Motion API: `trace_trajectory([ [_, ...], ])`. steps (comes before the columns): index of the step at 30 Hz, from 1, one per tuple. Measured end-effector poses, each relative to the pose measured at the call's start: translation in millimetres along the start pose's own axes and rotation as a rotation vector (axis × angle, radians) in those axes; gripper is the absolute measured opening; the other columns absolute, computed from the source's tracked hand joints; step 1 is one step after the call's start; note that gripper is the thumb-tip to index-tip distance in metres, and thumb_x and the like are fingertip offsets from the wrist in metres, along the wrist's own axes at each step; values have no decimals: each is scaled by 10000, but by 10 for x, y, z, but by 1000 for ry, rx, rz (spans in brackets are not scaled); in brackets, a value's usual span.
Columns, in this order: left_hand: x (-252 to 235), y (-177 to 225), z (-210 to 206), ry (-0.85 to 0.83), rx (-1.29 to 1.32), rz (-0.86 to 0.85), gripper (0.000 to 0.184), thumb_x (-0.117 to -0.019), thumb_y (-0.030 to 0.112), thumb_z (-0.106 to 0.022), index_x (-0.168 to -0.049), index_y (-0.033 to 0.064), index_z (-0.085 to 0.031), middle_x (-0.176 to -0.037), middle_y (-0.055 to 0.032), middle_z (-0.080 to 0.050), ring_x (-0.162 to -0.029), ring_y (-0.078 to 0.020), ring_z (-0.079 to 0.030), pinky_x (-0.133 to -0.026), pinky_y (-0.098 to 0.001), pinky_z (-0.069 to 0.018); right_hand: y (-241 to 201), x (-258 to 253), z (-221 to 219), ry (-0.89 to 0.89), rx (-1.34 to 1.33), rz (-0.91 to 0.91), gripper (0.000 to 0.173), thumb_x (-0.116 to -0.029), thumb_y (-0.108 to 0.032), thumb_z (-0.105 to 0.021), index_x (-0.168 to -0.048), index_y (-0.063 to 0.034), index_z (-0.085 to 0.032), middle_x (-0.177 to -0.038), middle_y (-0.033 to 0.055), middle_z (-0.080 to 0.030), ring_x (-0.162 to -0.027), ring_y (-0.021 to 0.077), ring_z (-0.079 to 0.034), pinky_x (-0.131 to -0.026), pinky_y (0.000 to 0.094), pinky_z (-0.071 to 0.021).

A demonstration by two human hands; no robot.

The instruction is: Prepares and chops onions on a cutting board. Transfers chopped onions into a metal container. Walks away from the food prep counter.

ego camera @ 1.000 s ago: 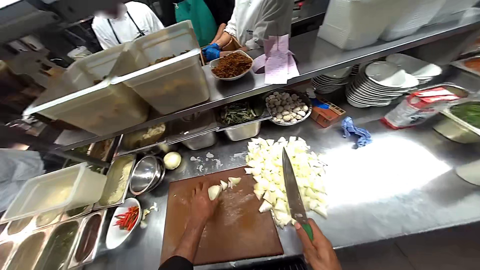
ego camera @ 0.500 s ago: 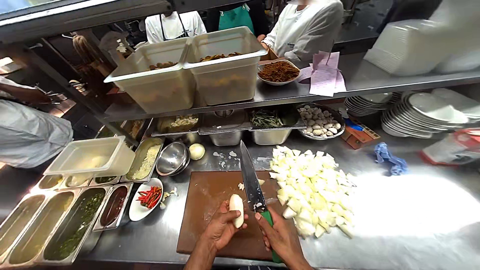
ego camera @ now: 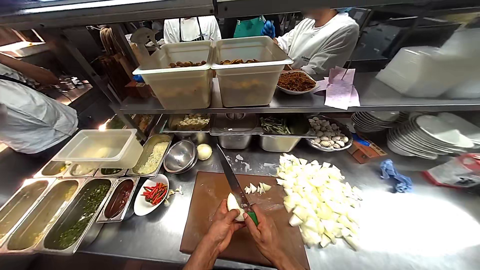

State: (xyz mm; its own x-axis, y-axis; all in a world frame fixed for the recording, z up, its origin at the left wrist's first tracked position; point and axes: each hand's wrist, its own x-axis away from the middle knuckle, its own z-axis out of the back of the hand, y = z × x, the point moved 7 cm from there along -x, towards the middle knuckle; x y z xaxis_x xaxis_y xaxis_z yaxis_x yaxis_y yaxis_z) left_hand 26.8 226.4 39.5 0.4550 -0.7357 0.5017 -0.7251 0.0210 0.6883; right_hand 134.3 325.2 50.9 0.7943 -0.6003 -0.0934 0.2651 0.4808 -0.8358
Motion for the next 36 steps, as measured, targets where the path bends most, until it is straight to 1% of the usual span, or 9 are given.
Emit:
trace_trajectory([
  [8, -5, -6, 238, 39, -89, -4, 412, -977, -7, -559, -1380, -32, -475, -1213, -223, -676, -1054, -318, -703, -896, -472, -603, 63, -136, -169, -63, 93, 13, 327, -1031, -391, -508, -1062, -96, -645, -667, 38, -607, -590, 180, -622, -565, 393, -537],
  [13, -235, -189, 484, 98, -25, 32, 509, -973, -38, -574, -1448, 1, -397, -1313, -225, -619, -1138, -348, -667, -949, -501, -586, 603, -418, -241, -98, 16, -186, 370, -1028, -396, -514, -1174, -73, -621, -787, 75, -639, -697, 218, -649, -674, 444, -557],
  [16, -498, -229, 697, 133, -444, -105, 551, -908, -20, -653, -1418, -1, -445, -1339, -203, -595, -1172, -285, -646, -977, -442, -580, 813, -402, -240, -105, 75, -249, 373, -1030, -397, -510, -1191, -82, -628, -819, 94, -662, -739, 245, -670, -705, 479, -556],
  [18, -517, -164, 802, 205, -976, -180, 498, -885, 139, -716, -1351, 60, -559, -1261, -143, -667, -1152, -243, -664, -1010, -442, -549, 734, -253, -149, -126, 124, -227, 379, -1023, -419, -516, -1166, -88, -634, -775, 80, -654, -698, 236, -664, -663, 468, -553],
  [20, -433, -186, 862, 251, -1234, -189, 499, -884, 234, -729, -1340, 91, -586, -1229, -127, -691, -1142, -262, -675, -1019, -477, -540, 666, -32, -110, -226, 157, -199, 373, -1024, -447, -506, -1115, -106, -627, -737, 68, -627, -668, 233, -646, -635, 460, -542],
  [24, -232, -227, 914, 132, -1308, -280, 587, -873, 183, -687, -1436, 112, -538, -1397, -124, -608, -1315, -264, -572, -1125, -460, -469, 790, 337, -222, -495, 234, -289, 361, -1015, -435, -516, -1131, -108, -614, -830, 125, -672, -790, 310, -689, -718, 536, -548],
  [29, -77, -399, 865, -132, -1526, -189, 431, -837, 196, -772, -1263, 167, -706, -1435, -131, -553, -1293, -277, -574, -1076, -448, -513, 989, 523, -274, -572, 212, -415, 354, -1008, -378, -544, -1216, -98, -607, -951, 153, -694, -901, 325, -697, -803, 558, -548],
  [32, -66, -443, 776, -31, -1632, -107, 431, -870, 349, -746, -1251, 151, -711, -1341, -128, -593, -1166, -258, -642, -1003, -432, -557, 832, 489, -210, -593, 305, -372, 352, -1030, -372, -502, -1239, -103, -592, -964, 159, -706, -932, 342, -708, -819, 554, -556],
  [36, -162, -445, 524, 101, -1741, -11, 487, -907, 438, -672, -1276, 121, -687, -1386, -152, -580, -1110, -298, -684, -951, -472, -584, 429, 463, -169, -605, 470, -253, 359, -1065, -340, -423, -1300, -99, -546, -963, 170, -719, -932, 376, -727, -803, 556, -572],
])
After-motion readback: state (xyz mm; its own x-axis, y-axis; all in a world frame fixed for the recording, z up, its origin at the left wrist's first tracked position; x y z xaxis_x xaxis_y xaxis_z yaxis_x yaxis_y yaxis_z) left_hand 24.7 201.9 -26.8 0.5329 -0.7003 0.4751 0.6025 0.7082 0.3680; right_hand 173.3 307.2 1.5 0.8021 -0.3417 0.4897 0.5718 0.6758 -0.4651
